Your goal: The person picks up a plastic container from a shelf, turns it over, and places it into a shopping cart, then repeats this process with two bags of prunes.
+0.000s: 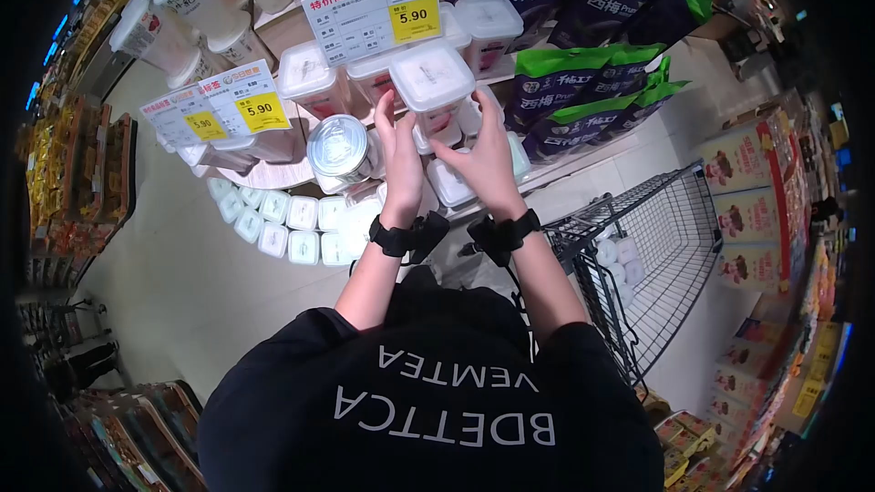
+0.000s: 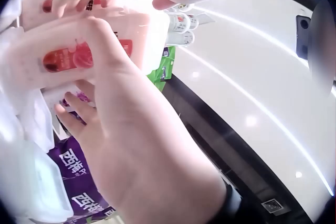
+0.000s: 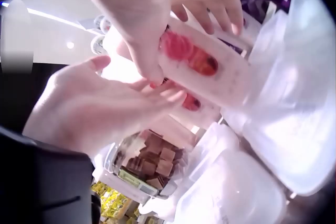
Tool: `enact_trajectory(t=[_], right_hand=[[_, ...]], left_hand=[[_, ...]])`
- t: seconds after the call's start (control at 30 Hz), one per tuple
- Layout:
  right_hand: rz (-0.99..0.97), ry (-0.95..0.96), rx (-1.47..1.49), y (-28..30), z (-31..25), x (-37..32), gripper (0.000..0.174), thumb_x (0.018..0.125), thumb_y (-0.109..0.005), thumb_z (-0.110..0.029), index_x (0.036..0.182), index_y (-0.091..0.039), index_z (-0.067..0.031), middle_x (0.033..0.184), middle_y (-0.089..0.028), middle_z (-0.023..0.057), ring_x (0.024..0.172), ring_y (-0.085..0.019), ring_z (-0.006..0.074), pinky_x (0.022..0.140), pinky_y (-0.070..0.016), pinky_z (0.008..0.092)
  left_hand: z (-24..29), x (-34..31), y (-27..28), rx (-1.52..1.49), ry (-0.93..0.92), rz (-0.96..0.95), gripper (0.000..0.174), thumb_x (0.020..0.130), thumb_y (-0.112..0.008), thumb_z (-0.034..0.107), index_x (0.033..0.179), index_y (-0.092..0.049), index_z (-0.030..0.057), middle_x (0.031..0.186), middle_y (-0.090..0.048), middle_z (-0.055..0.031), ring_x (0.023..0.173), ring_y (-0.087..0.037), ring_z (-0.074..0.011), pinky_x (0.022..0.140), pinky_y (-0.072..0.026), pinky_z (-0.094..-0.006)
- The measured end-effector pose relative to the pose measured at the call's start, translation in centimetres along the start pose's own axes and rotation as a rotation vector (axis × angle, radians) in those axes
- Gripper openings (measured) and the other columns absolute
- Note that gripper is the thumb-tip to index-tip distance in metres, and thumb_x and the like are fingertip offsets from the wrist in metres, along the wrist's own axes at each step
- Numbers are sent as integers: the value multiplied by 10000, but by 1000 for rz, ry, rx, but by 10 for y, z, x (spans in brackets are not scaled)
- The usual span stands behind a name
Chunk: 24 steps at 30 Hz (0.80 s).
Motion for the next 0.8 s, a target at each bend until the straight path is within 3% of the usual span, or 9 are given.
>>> enact_trajectory(t=[0.1,0.17,0.43,0.47,0.53,0.63,0.7,0.77,0.8], right_hand=[[5,-68,180,-31,11,10,727,621,-767,-207,1185,-368,17,1108,-530,216,1053,-537,331,869,-438,377],[2,-143,252,-38,24,8,736,598,-786,-192,1171,-373,14,1094,-542,215,1005,-572,314,823,-465,363],[148,-161,357,35,-26,-8,765,530,-837,-239,1131,-427,-6,991,-563,151,885,-598,239,780,-488,336],[149,-181,311,49,-34,-12,770,529,-837,-242,1142,-431,-14,893,-539,104,815,-584,204,760,-492,321],[137,-152,237,73,-45,-19,775,532,-834,-239,1154,-429,-15,880,-521,92,803,-577,191,759,-491,310],[101,-102,235,96,-55,-32,751,561,-808,-194,1179,-421,-16,884,-479,67,816,-554,147,736,-501,287],[32,-181,607,102,-54,-44,719,582,-779,-157,1185,-416,-10,893,-464,60,860,-539,135,701,-512,280],[14,-160,638,112,-57,-55,667,638,-721,-89,1211,-392,6,929,-440,63,920,-540,159,696,-528,279],[5,-168,722,115,-58,-58,656,662,-701,-67,1227,-376,13,950,-423,66,954,-539,180,714,-532,284]], left_hand=[[-17,7,-7,-259,75,-109,501,903,-360,152,1342,-183,-11,1362,-274,-195,1236,-339,-251,1022,-282,-348],[-22,9,-3,-234,-3,-93,498,902,-369,174,1335,-212,-14,1340,-315,-211,1242,-337,-242,1014,-294,-336],[36,-20,-9,181,-220,-258,566,848,-555,178,1342,-323,30,1260,-378,-108,1190,-390,-214,954,-357,-334],[33,-27,-13,37,-109,-290,581,851,-563,173,1352,-308,28,1286,-364,-107,1166,-420,-207,927,-379,-318],[34,-48,-23,-148,62,-305,607,861,-575,164,1368,-276,19,1343,-341,-104,1086,-501,-183,864,-430,-277],[42,-71,-37,-151,79,-316,592,860,-581,161,1350,-293,-4,1324,-378,-116,1061,-515,-172,864,-433,-277],[56,-80,-43,-164,83,-281,563,857,-586,149,1322,-320,-23,1273,-431,-130,1052,-517,-166,866,-437,-280],[55,-89,-45,-143,194,-321,535,854,-590,132,1296,-340,-36,1260,-437,-143,1053,-522,-165,861,-444,-280],[57,-92,-44,-132,111,-294,534,836,-610,119,1280,-358,-35,1250,-436,-151,1026,-545,-175,828,-469,-276]])
Point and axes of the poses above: each hand's wrist, its own x-axis towards the middle knuckle, its own y-axis out of the back of the hand, z = x × y, the point moved 7 cm from there along x, towards the middle knuckle
